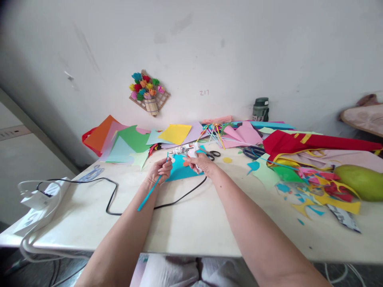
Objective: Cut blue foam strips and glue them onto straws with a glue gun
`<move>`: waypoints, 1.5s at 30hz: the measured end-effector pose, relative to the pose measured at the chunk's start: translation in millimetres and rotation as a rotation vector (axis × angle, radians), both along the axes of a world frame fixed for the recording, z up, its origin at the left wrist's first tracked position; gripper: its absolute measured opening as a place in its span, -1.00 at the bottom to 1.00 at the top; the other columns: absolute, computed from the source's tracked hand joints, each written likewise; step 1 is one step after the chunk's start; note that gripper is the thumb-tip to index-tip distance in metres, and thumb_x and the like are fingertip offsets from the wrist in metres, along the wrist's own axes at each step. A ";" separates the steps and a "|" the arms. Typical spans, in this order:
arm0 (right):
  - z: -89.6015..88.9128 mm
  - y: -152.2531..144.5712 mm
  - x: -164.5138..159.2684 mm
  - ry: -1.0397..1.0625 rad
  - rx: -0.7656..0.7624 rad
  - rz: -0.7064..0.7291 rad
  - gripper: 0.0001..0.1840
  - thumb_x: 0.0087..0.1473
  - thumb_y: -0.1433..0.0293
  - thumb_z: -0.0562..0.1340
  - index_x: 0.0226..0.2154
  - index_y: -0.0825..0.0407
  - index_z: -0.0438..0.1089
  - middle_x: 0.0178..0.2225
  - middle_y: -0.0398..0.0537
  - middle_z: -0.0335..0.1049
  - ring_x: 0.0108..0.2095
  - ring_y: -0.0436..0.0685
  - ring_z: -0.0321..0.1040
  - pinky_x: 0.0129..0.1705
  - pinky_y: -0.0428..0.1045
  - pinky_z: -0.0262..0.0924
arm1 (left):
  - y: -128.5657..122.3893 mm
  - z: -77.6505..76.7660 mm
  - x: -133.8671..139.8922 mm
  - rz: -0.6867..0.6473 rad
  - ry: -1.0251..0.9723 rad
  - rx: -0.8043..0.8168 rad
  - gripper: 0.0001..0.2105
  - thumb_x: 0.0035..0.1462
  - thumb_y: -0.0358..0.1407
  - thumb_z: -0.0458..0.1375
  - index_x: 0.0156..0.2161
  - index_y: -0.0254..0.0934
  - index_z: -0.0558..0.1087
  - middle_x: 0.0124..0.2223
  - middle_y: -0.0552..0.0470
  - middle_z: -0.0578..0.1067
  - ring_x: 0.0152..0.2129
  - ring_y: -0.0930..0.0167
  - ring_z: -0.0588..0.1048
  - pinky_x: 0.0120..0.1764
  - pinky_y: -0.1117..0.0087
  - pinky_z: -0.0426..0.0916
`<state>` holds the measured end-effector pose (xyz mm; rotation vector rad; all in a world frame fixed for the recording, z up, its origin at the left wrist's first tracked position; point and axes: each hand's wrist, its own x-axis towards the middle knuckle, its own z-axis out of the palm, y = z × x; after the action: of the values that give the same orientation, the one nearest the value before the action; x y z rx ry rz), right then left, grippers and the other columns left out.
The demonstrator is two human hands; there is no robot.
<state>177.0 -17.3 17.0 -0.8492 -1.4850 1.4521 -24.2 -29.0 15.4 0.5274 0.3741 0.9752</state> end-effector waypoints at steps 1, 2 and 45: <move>0.1 0.0 -0.1 0.001 0.002 0.002 -0.70 -0.28 0.23 0.29 -0.64 0.10 0.23 -0.76 -0.20 0.24 -0.84 -0.13 0.01 -0.85 -0.18 -0.12 | -0.1 0.1 0.2 -0.004 -0.005 0.003 -0.82 0.13 -0.43 -0.15 -0.44 -0.38 0.25 -0.65 0.18 0.09 -0.86 0.71 0.06 -0.86 0.74 -0.15; 0.2 -0.1 -0.1 0.002 0.005 0.004 -0.70 -0.28 0.23 0.29 -0.65 0.10 0.23 -0.76 -0.20 0.24 -0.84 -0.13 0.01 -0.85 -0.18 -0.11 | -0.1 0.2 0.3 -0.005 -0.008 0.003 -0.81 0.13 -0.43 -0.16 -0.44 -0.38 0.25 -0.65 0.18 0.09 -0.86 0.71 0.06 -0.86 0.74 -0.15; -3.3 4.0 -0.4 -0.033 -0.007 -0.037 -0.64 -0.30 0.19 0.30 -0.62 0.09 0.18 -0.75 -0.24 0.17 -0.82 -0.13 0.04 -0.85 -0.18 -0.07 | 1.1 -0.4 1.2 -0.038 0.018 -0.013 -0.78 0.14 -0.41 -0.19 -0.45 -0.38 0.24 -0.67 0.20 0.08 -0.87 0.70 0.04 -0.87 0.73 -0.20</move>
<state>176.6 -13.3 13.7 -0.9041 -1.4814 1.4229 -23.0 -27.9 15.0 0.5301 0.3846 0.9318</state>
